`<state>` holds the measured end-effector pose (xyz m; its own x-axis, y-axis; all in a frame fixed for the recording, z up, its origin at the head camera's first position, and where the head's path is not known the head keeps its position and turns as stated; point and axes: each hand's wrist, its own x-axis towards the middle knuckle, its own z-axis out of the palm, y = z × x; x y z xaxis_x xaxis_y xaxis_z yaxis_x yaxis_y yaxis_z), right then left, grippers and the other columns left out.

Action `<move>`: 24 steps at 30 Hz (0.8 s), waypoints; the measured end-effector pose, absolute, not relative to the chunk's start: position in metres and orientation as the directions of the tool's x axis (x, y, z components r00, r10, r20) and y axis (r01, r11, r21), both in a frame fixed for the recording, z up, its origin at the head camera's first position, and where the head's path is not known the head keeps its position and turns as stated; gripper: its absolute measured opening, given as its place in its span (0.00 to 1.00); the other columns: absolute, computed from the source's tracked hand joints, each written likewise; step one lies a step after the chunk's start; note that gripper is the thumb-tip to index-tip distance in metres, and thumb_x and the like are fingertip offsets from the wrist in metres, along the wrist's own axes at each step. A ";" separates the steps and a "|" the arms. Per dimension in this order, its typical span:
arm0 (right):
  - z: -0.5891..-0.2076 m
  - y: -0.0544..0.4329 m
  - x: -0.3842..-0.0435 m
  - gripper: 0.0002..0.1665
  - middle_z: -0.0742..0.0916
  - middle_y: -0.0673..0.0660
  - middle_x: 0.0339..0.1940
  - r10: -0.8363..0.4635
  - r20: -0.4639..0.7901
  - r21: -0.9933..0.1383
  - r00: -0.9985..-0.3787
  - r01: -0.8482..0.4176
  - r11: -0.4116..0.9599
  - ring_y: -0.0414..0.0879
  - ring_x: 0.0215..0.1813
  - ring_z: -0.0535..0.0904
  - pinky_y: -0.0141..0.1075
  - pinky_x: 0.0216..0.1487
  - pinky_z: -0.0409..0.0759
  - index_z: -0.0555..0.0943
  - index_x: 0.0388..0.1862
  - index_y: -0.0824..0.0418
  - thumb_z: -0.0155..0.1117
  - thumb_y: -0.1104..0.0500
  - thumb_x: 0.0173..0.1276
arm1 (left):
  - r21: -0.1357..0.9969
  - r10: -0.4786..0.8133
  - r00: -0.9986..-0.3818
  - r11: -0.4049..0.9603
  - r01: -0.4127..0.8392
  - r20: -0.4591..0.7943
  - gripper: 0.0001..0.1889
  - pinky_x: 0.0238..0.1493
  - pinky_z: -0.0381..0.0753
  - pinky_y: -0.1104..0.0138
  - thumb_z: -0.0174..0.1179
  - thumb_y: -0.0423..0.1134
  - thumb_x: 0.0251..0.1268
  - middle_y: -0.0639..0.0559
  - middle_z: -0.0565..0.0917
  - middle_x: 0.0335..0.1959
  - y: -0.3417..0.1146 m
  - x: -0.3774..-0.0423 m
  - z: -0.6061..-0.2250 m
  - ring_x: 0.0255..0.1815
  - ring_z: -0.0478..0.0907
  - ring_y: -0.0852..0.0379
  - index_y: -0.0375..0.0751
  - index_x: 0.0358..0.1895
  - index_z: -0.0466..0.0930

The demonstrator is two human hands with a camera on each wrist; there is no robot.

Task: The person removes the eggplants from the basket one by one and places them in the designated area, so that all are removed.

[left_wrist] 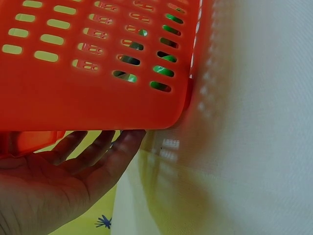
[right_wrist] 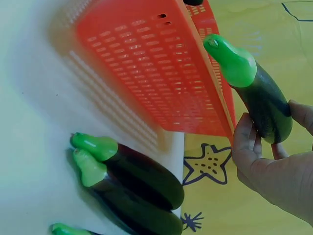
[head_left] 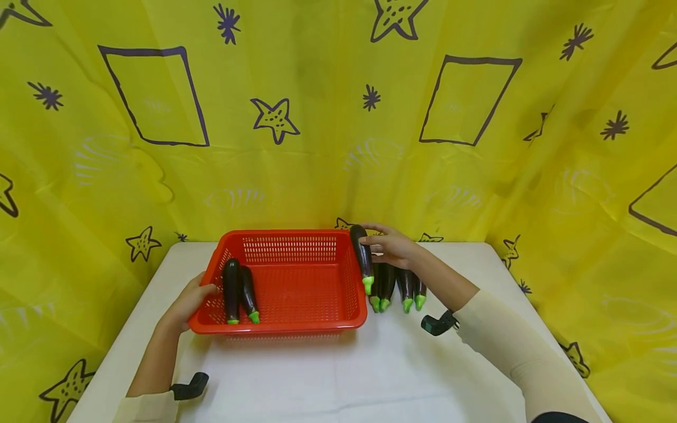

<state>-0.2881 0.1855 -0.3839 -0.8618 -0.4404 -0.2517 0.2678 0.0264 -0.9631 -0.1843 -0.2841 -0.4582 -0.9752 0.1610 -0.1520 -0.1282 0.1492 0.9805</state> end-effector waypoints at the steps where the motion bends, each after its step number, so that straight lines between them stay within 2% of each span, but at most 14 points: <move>1: -0.385 0.188 -0.288 0.37 0.76 0.62 0.65 -0.434 -0.251 -0.964 -0.866 0.265 0.027 0.57 0.62 0.73 0.59 0.73 0.69 0.57 0.84 0.61 0.56 0.65 0.81 | 0.981 0.160 -0.975 0.148 -0.128 -0.151 0.30 0.50 0.88 0.51 0.42 0.29 0.76 0.24 0.68 0.66 -0.284 -0.184 -0.458 0.51 0.83 0.51 0.22 0.76 0.48; 7: -0.390 0.200 -0.285 0.38 0.70 0.68 0.73 -0.392 -0.237 -0.970 -0.889 0.242 0.038 0.65 0.72 0.67 0.63 0.75 0.65 0.57 0.85 0.60 0.57 0.63 0.81 | 0.979 0.161 -0.973 0.146 -0.142 -0.165 0.32 0.52 0.87 0.51 0.42 0.29 0.75 0.22 0.66 0.68 -0.283 -0.184 -0.458 0.53 0.82 0.50 0.22 0.78 0.46; 14: -0.398 0.214 -0.281 0.37 0.74 0.68 0.68 -0.352 -0.202 -0.979 -0.914 0.189 0.071 0.55 0.59 0.78 0.63 0.73 0.68 0.59 0.84 0.60 0.57 0.62 0.81 | 0.976 0.154 -0.973 0.155 -0.150 -0.174 0.32 0.52 0.87 0.50 0.42 0.29 0.75 0.22 0.66 0.68 -0.282 -0.184 -0.457 0.53 0.82 0.50 0.22 0.78 0.46; 20: -0.405 0.227 -0.278 0.36 0.71 0.71 0.72 -0.343 -0.181 -0.983 -0.922 0.174 0.053 0.57 0.63 0.77 0.62 0.72 0.69 0.56 0.85 0.62 0.54 0.64 0.83 | 0.979 0.157 -0.975 0.155 -0.136 -0.160 0.30 0.49 0.88 0.50 0.41 0.29 0.76 0.21 0.67 0.67 -0.283 -0.182 -0.456 0.51 0.84 0.50 0.21 0.77 0.47; 24: -0.408 0.234 -0.276 0.36 0.76 0.67 0.66 -0.310 -0.183 -0.983 -0.933 0.175 0.054 0.52 0.58 0.80 0.60 0.72 0.71 0.55 0.85 0.62 0.53 0.64 0.83 | 0.977 0.161 -0.973 0.157 -0.141 -0.166 0.30 0.49 0.88 0.51 0.41 0.29 0.77 0.21 0.67 0.67 -0.284 -0.183 -0.458 0.51 0.84 0.50 0.21 0.78 0.46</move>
